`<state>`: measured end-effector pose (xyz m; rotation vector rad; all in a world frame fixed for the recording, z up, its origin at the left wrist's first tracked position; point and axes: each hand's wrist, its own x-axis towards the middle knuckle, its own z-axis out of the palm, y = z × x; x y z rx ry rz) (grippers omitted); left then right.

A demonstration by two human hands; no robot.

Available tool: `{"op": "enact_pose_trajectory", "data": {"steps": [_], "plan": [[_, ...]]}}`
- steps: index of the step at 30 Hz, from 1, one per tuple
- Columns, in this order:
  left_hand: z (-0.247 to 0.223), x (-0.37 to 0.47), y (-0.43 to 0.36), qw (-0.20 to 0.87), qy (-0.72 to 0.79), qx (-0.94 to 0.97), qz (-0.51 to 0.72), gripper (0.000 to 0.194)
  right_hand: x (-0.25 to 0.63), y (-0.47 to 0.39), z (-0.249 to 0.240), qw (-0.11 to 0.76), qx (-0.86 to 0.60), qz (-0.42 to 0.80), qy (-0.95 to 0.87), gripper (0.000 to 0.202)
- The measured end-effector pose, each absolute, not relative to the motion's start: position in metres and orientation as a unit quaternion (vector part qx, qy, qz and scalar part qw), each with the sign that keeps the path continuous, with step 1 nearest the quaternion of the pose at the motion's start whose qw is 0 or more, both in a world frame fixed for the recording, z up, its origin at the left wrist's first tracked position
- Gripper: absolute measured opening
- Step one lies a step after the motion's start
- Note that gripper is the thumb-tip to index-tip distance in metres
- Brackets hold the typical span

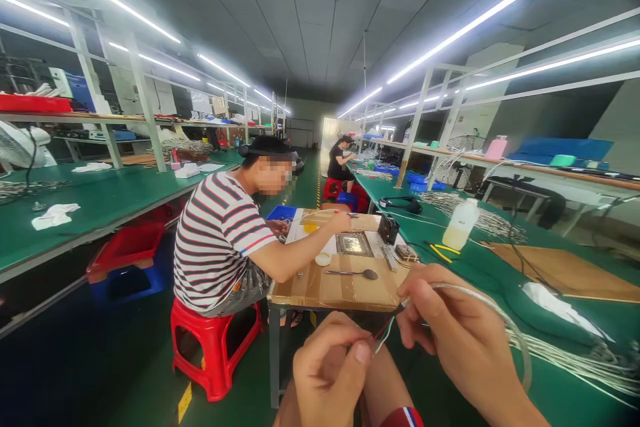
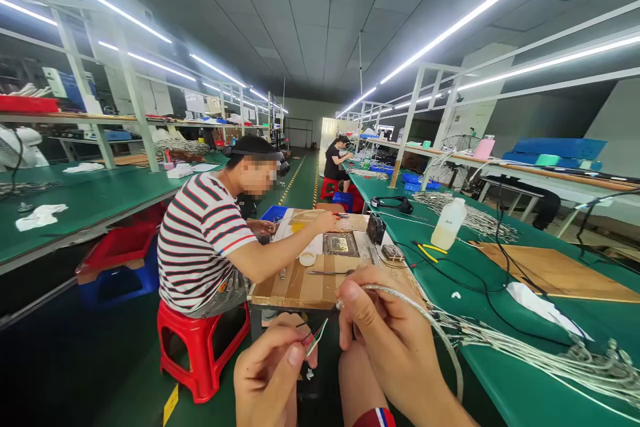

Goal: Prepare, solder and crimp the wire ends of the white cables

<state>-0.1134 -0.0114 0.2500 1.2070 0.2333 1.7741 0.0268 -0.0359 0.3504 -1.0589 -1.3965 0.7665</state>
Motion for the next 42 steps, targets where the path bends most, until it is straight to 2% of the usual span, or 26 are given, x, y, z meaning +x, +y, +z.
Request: {"op": "enact_pose_trajectory", "data": {"steps": [5, 15, 19, 24, 29, 38, 42], "plan": [[0.248, -0.106, -0.003, 0.498, 0.090, 0.474, 0.720, 0.010, 0.042, -0.017, 0.345, 0.544, -0.449, 0.310, -0.638, 0.048], [0.229, -0.085, -0.001, 0.539, 0.184, 0.470, 0.674, 0.009, 0.090, 0.003, 0.318, 0.505, -0.433, 0.260, -0.700, 0.040], [0.221, -0.076, 0.005, 0.567, 0.220, 0.467, 0.642, 0.012, 0.102, 0.010, 0.313, 0.493, -0.433, 0.245, -0.714, 0.043], [0.212, -0.062, 0.017, 0.473, 0.283, 0.554, 0.624, 0.015, 0.116, 0.023, 0.297, 0.484, -0.454, 0.317, -0.678, 0.049], [0.207, -0.049, 0.036, 0.382, 0.315, 0.590, 0.637, 0.010, 0.131, 0.041, 0.283, 0.471, -0.474, 0.310, -0.677, 0.049], [0.179, -0.034, 0.061, 0.368, 0.345, 0.552, 0.664, 0.014, 0.143, 0.071, 0.261, 0.471, -0.525, 0.288, -0.648, 0.054], [0.163, -0.023, 0.066, 0.283, 0.314, 0.564, 0.709, 0.020, 0.145, 0.079, 0.254, 0.498, -0.523, 0.271, -0.636, 0.047]]}}
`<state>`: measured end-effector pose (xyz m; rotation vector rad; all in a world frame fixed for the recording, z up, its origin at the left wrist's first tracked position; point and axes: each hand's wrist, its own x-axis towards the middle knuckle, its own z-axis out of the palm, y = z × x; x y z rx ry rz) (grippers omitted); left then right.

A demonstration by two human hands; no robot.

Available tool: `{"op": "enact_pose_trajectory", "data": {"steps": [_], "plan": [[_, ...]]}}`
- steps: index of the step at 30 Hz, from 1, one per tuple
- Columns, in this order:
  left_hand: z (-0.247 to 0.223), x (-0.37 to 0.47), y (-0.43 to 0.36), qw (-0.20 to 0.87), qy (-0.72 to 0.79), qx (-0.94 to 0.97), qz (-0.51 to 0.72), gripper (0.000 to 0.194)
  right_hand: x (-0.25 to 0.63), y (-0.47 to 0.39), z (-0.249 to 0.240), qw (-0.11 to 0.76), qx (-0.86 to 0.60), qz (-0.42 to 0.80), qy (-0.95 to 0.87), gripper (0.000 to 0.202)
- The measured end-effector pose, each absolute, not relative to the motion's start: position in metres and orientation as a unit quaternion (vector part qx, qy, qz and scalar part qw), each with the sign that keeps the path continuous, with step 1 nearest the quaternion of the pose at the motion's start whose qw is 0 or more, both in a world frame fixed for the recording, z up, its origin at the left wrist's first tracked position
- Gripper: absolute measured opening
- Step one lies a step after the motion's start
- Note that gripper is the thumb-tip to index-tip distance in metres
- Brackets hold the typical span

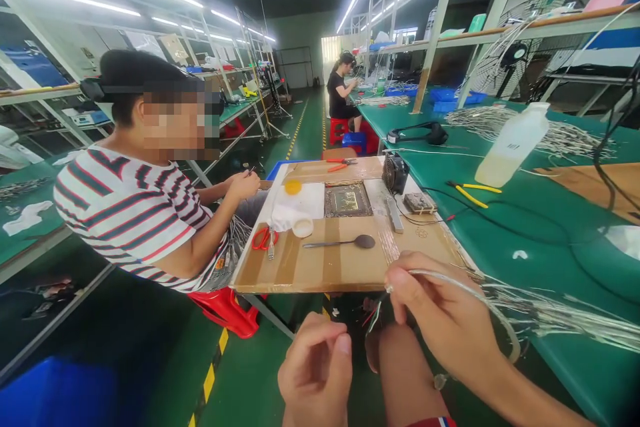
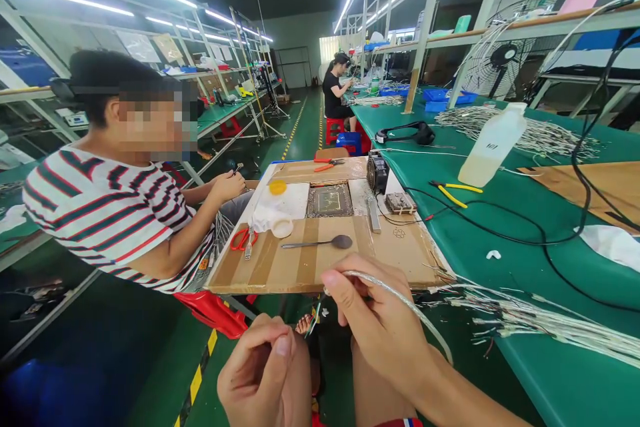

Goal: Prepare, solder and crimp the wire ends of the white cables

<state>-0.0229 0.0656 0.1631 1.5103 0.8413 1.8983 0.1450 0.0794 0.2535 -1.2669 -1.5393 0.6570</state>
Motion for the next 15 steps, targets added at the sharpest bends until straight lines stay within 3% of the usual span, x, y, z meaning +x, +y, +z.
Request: {"op": "enact_pose_trajectory", "data": {"steps": [5, 15], "plan": [[0.163, -0.007, 0.066, 0.180, 0.295, 0.628, 0.697, 0.040, 0.151, 0.085, 0.254, 0.508, -0.521, 0.262, -0.634, 0.047], [0.177, 0.019, 0.060, 0.189, 0.364, 0.589, 0.696, 0.020, 0.163, 0.086, 0.252, 0.465, -0.538, 0.247, -0.658, 0.050]]}}
